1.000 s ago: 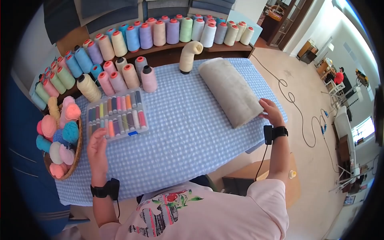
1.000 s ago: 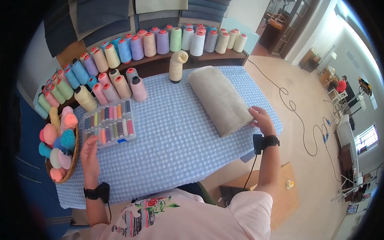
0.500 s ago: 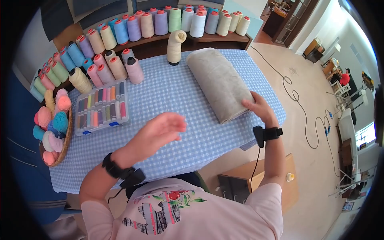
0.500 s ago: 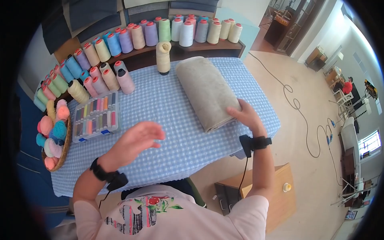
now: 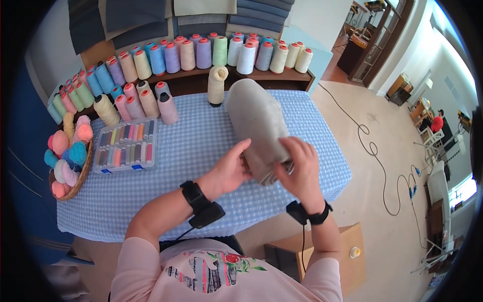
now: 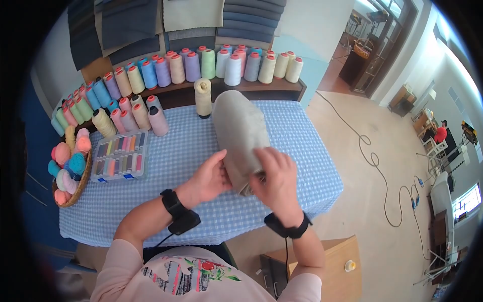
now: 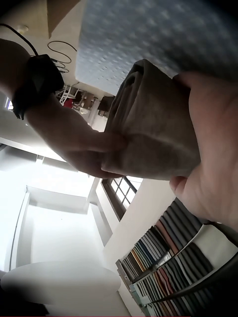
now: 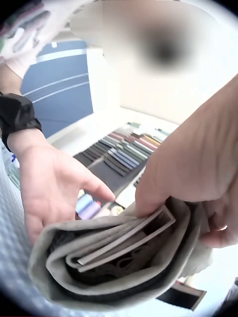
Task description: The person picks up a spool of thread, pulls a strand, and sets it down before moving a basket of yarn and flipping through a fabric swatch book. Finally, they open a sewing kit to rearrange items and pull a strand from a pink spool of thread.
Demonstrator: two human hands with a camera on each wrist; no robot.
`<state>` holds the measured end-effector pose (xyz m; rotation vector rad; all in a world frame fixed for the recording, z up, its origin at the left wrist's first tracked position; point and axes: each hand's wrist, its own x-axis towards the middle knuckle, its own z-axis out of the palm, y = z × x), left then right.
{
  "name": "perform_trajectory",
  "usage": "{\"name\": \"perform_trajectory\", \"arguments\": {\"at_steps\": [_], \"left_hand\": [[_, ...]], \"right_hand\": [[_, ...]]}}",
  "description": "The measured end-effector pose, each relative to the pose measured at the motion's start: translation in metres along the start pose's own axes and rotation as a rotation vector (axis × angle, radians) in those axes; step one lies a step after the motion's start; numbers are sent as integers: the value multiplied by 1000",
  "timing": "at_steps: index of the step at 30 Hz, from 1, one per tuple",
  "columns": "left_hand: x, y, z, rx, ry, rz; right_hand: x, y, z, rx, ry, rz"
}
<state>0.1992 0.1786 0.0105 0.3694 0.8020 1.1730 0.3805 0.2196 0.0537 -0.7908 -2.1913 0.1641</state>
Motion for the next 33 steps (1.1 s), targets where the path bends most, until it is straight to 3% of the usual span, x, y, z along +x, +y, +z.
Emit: {"name": "perform_trajectory", "arguments": {"at_steps": [3,4,5,6,7,9,10,11,12,13,14,16,17,19,20,22,23,27,30,32,33], "left_hand": [[-18,-9,16,-215,-131,20],[-20,-10,15,-218,-123,25],[-23,-12,13,-216,-214,67],[-25,-15,9,-214,-304,106],[-27,-17,-3,-75,-166,82],[-43,4,-31,-22,-113,37],[-51,12,-39,33,-67,2],[-59,15,-39,36,-62,-8],[-69,18,-36,145,102,112],[-75,18,-36,256,265,230],[-78,17,-40,258,271,220],[-81,13,-48,583,233,397],[-80,9,-50,579,238,392],[-75,0,-49,855,193,587],[-73,-3,-47,845,198,585],[-65,-5,-40,908,102,572],[-58,-4,-39,1010,90,633],[-48,-10,-39,985,198,588],[-50,-11,-50,1102,293,623],[-55,-8,-62,855,263,573],[-61,-6,-67,821,258,607]], "right_hand": [[-3,-44,-9,-161,-19,-150],[-9,-51,-6,-166,-6,-279],[-12,-53,-4,-171,5,-403],[-13,-51,-2,-162,-1,-398],[-15,-47,0,-103,-107,-515],[-25,-33,15,33,-371,-674],[-35,-31,24,38,-369,-662],[-47,-33,34,72,-495,-762],[-54,-36,40,109,-623,-862],[-56,-41,39,201,-634,-866],[-56,-46,38,210,-634,-859],[-52,-54,33,580,-405,-740],[-46,-54,28,586,-410,-737],[-37,-48,15,481,-228,-638],[-40,-43,15,484,-239,-638],[-45,-35,17,460,-299,-382],[-45,-38,15,447,-341,-359],[-59,-36,15,545,-487,-493],[-56,-30,6,449,-381,-442],[-50,-26,4,120,-427,-217],[-51,-20,6,70,-474,-223]]}}
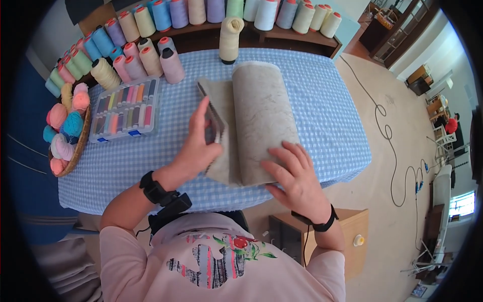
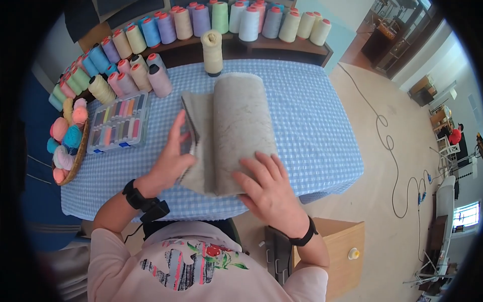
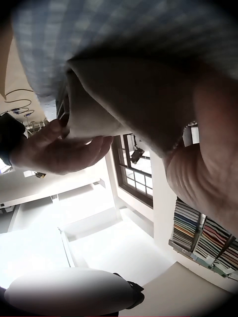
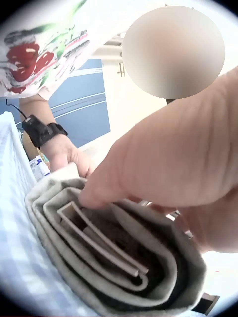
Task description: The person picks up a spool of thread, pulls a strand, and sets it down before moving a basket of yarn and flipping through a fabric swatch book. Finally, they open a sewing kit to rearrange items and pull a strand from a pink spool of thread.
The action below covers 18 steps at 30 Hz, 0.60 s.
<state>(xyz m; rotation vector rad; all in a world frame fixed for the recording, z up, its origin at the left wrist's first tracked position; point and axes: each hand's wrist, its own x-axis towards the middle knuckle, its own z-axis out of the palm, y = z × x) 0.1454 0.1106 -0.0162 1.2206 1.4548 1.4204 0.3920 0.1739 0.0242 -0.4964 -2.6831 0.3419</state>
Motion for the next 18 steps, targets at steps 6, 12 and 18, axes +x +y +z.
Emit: {"name": "perform_trajectory", "arguments": {"at_steps": [6,12,18], "left_hand": [[-13,4,-31,-159,13,-148],[-18,4,-35,-137,-145,-301],[-19,7,-43,-159,-223,-359]], "right_hand": [[13,-15,19,-166,34,-35],[21,-16,36,-269,54,-146],[-6,21,1,226,391,157]]}}
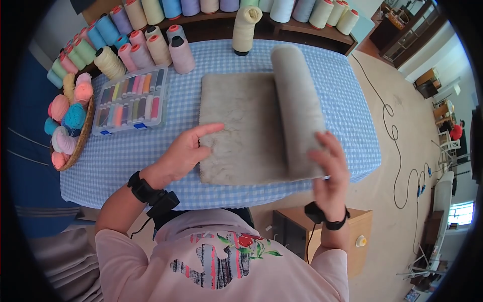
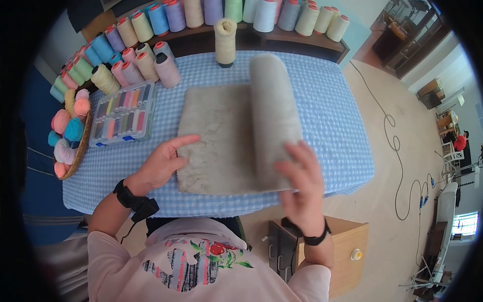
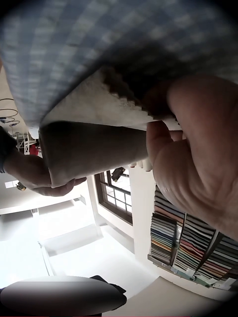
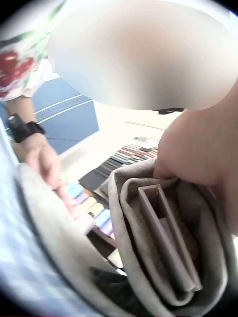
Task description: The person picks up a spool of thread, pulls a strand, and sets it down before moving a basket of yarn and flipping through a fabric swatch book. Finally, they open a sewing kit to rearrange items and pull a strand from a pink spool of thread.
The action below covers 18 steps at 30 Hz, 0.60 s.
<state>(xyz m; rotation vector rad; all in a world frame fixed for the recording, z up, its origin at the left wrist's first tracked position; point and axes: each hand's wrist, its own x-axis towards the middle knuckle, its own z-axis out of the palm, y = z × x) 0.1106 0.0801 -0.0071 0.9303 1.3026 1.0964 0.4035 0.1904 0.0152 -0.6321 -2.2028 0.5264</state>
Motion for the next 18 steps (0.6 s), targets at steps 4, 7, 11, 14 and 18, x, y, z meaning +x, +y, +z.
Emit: {"name": "perform_trajectory", "arguments": {"at_steps": [4,7,11,14,18], "left_hand": [[3,-8,-3,-13,7,1],[4,-13,-4,-72,12,-20],[6,-14,-6,-118,-18,-36],[5,-12,-5,-150,-1,-89],[4,-12,-6,-140,12,-81]], "right_hand": [[-13,34,-31,371,424,370],[-35,72,-50,427,524,523],[-52,102,-59,369,534,635],[-54,105,-64,376,504,666],[-57,108,-66,350,468,699]]}}
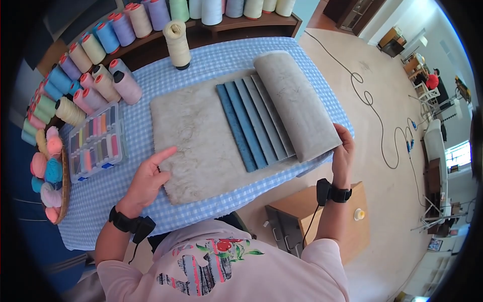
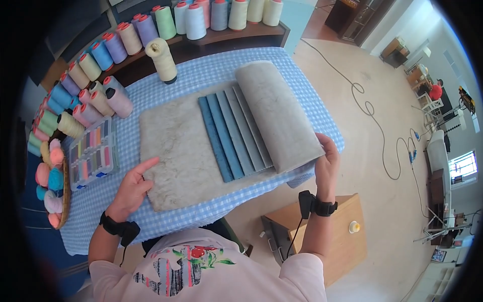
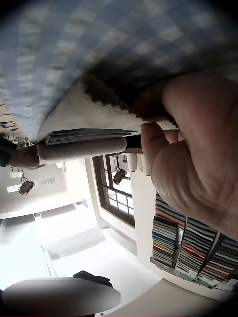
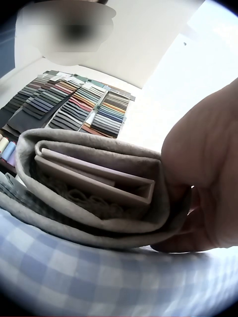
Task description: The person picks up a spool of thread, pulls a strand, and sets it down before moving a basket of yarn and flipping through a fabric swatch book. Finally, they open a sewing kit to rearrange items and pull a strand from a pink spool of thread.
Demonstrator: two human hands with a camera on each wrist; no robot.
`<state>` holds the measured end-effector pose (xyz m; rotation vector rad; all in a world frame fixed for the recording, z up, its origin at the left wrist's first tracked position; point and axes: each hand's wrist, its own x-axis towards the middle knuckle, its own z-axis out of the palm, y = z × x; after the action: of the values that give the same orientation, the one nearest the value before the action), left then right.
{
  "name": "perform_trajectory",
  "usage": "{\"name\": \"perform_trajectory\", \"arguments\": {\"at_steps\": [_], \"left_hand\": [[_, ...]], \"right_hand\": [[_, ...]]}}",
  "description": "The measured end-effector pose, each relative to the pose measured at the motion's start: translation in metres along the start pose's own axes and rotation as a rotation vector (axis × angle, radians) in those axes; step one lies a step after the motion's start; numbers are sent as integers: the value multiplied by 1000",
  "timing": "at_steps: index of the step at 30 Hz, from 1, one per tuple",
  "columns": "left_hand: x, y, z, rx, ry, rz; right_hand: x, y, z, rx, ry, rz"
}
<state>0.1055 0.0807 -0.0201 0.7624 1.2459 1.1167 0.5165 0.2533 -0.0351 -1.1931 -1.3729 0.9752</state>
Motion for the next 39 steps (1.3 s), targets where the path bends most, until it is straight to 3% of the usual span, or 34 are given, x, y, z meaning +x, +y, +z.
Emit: {"name": "perform_trajectory", "arguments": {"at_steps": [3,5,9,11,12,14,16,18,19,22,25,29,34,38,39], "left_hand": [[-1,1,0,7,8,-10],[-1,0,0,7,12,-18],[0,1,2,27,30,22],[0,6,7,52,50,56],[2,11,10,85,80,81],[7,23,18,116,119,116],[19,39,31,282,158,221],[37,58,48,427,124,474],[45,69,57,425,96,536],[55,105,79,380,67,736],[30,133,90,302,11,732],[-20,154,64,286,78,881],[-101,151,-12,449,350,855],[-141,127,-73,589,386,882],[-147,119,-82,490,421,846]], "right_hand": [[-3,2,-4,-41,-3,-12],[-8,-1,-9,2,-64,-161],[-10,-25,-11,168,-219,-131],[3,-22,-14,-95,-244,213],[14,-22,-16,-76,-318,323],[37,-26,-15,-97,-423,279],[55,-35,-5,-141,-548,275],[65,-43,5,-182,-594,357],[71,-48,12,-225,-628,447],[74,-50,17,-201,-686,413],[55,-72,19,-112,-664,411],[-5,-109,37,86,-480,391],[-55,-105,64,288,-610,534],[-75,-107,105,180,-787,611],[-79,-108,115,189,-790,613]]}}
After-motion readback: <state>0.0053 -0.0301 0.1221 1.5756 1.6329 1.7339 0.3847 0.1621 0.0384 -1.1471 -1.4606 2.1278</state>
